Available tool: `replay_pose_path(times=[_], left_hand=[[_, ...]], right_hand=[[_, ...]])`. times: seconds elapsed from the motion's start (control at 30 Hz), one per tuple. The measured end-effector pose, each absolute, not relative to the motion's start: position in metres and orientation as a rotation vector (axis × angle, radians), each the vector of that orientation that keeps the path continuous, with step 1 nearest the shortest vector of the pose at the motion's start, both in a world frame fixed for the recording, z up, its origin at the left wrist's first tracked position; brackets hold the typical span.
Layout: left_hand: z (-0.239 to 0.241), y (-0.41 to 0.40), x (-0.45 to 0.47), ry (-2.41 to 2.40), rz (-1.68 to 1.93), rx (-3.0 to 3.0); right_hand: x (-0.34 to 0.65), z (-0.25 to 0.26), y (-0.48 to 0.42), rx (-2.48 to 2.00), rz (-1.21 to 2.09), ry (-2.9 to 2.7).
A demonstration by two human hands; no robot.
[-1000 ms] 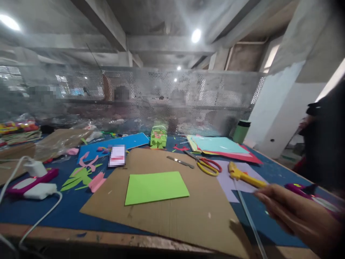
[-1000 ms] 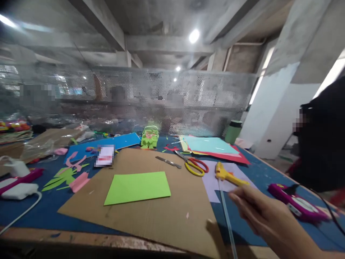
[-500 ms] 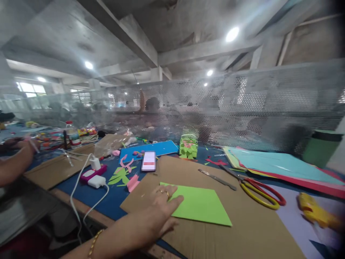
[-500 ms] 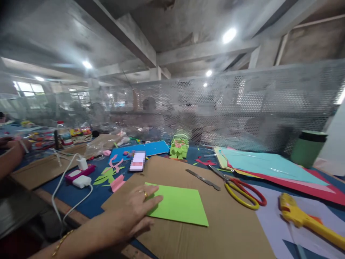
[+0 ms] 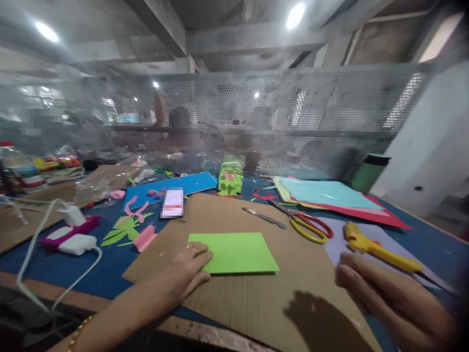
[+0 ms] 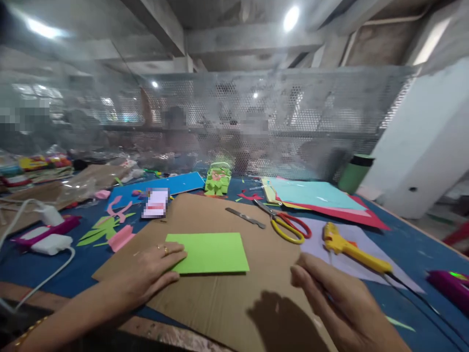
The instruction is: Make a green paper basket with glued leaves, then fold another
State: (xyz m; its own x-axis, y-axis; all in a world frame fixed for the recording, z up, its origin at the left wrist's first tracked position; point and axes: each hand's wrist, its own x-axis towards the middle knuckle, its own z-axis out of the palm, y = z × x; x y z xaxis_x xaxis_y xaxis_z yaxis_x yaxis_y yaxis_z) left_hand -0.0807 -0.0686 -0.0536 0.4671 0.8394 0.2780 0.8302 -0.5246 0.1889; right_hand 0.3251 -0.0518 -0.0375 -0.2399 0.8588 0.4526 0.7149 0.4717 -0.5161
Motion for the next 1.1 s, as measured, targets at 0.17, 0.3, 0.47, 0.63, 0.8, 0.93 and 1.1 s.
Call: replay_pose_path(times=[0.17,0.3,0.47,0.63,0.8,0.93,1.1], left_hand=[[-0.057,-0.067,-0.081,1.494,0.552,2.78],[-0.062,-0.065,-0.079,1.484,0.636,2.894],[-0.072,-0.066,-0.062,1.422,0.835,3.174],[-0.074,-0.075,-0.039,1.245,0.714,3.31],[-0.078,-0.086,-0.042,1.274,0.579,3.076],[-0.084,-0.092,-0.049,1.237,0.61,3.041],[-0.118,-0.081,-0.048,1.252,0.602,3.115]], right_hand=[[0.262,0.015,-0.04,-1.078,0.324,-2.282],[0.254,0.014,-0.02,-1.015,0.166,-2.376],[0.252,0.002,-0.008,-0.889,0.135,-2.574],[0.253,-0.008,-0.001,-0.954,0.132,-2.629],[0.251,-0.02,0.011,-1.029,-0.086,-2.671],[0.248,-0.026,0.014,-1.068,-0.184,-2.636],[0.252,-0.031,0.016,-1.066,-0.122,-2.607]])
